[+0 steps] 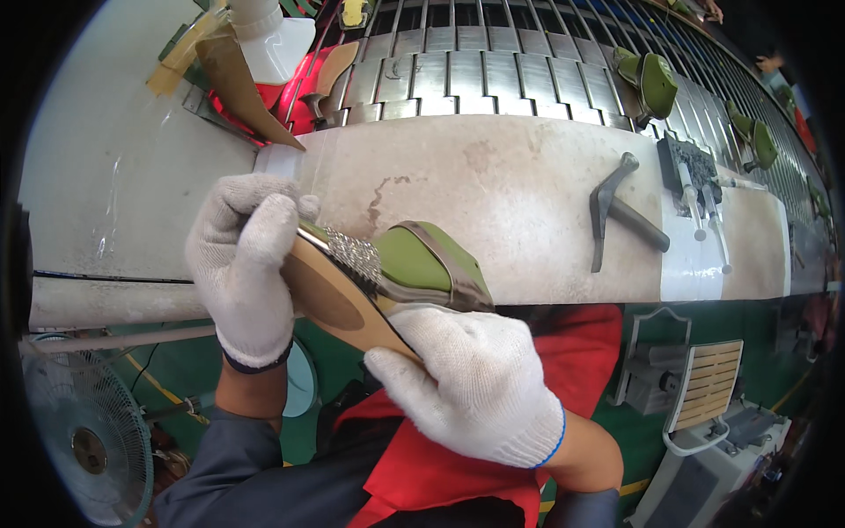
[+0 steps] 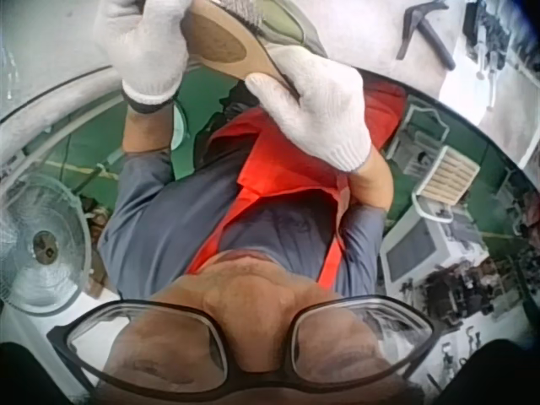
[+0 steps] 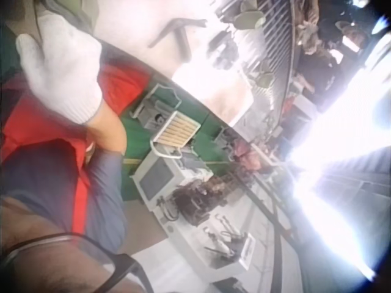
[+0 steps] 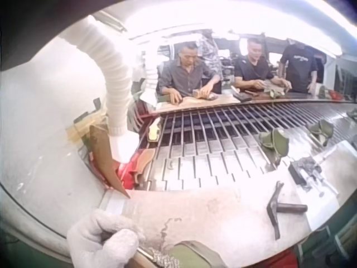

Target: The person picks up a shoe and its corresponding sole from a conveyor belt, holds a wooden applicator tool to check the surface, and uses a metal hammer to tap and bond the sole onto the shoe bottom. They repeat the process for another shoe and place them back on the belt.

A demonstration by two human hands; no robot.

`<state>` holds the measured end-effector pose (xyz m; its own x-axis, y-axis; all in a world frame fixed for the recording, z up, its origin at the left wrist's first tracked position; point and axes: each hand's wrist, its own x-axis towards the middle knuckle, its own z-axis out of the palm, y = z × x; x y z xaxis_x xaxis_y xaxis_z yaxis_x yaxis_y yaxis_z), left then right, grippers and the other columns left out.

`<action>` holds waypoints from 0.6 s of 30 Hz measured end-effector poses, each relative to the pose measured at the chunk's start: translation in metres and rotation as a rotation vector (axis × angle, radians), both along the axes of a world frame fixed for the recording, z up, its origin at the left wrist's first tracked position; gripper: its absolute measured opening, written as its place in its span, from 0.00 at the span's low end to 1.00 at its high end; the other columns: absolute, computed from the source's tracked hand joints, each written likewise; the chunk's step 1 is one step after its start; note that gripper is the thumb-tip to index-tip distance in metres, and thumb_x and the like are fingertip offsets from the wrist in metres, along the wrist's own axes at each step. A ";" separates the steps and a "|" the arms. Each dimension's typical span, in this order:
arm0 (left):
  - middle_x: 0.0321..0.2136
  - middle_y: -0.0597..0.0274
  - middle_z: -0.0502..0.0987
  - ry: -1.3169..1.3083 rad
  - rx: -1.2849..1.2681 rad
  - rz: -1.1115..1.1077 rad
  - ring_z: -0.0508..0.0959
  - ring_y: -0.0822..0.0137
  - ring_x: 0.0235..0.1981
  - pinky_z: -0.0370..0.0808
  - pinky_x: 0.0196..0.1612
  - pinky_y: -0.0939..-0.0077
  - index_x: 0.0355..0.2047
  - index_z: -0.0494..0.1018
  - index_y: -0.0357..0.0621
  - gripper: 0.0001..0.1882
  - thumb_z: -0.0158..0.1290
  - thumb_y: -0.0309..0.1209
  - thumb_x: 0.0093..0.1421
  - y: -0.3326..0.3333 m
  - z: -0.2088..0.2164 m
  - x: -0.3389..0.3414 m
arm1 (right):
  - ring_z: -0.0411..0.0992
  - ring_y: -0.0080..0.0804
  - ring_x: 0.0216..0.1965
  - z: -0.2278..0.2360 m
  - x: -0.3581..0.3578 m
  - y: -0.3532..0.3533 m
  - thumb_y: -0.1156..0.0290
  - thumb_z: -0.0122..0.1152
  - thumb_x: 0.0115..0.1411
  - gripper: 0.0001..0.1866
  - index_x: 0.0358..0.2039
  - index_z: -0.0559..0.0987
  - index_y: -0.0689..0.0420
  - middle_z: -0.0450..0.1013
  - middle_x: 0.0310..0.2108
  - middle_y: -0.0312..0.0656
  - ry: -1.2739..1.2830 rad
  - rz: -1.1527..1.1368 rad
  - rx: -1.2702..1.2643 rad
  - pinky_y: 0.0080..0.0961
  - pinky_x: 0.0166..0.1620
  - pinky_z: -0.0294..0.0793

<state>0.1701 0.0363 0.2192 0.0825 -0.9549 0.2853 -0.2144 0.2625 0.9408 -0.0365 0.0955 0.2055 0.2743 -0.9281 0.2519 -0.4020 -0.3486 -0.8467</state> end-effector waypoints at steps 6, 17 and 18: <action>0.35 0.55 0.83 0.052 0.020 0.034 0.83 0.69 0.37 0.79 0.45 0.74 0.44 0.78 0.35 0.10 0.54 0.30 0.70 -0.011 -0.013 0.010 | 0.81 0.44 0.27 -0.019 -0.006 -0.005 0.68 0.76 0.59 0.11 0.38 0.85 0.59 0.81 0.27 0.45 0.073 -0.060 -0.064 0.36 0.32 0.79; 0.33 0.52 0.83 0.086 0.028 0.072 0.84 0.67 0.35 0.80 0.43 0.74 0.45 0.77 0.35 0.11 0.54 0.32 0.72 -0.013 -0.019 0.015 | 0.76 0.42 0.20 -0.026 0.006 -0.013 0.65 0.75 0.61 0.12 0.28 0.79 0.53 0.74 0.19 0.39 0.081 -0.093 -0.219 0.38 0.25 0.73; 0.33 0.52 0.83 0.084 0.031 0.078 0.84 0.67 0.35 0.80 0.43 0.74 0.45 0.77 0.35 0.11 0.54 0.31 0.72 -0.012 -0.017 0.013 | 0.76 0.42 0.20 -0.024 0.006 -0.013 0.65 0.75 0.61 0.12 0.28 0.79 0.53 0.74 0.19 0.39 0.081 -0.096 -0.217 0.38 0.25 0.73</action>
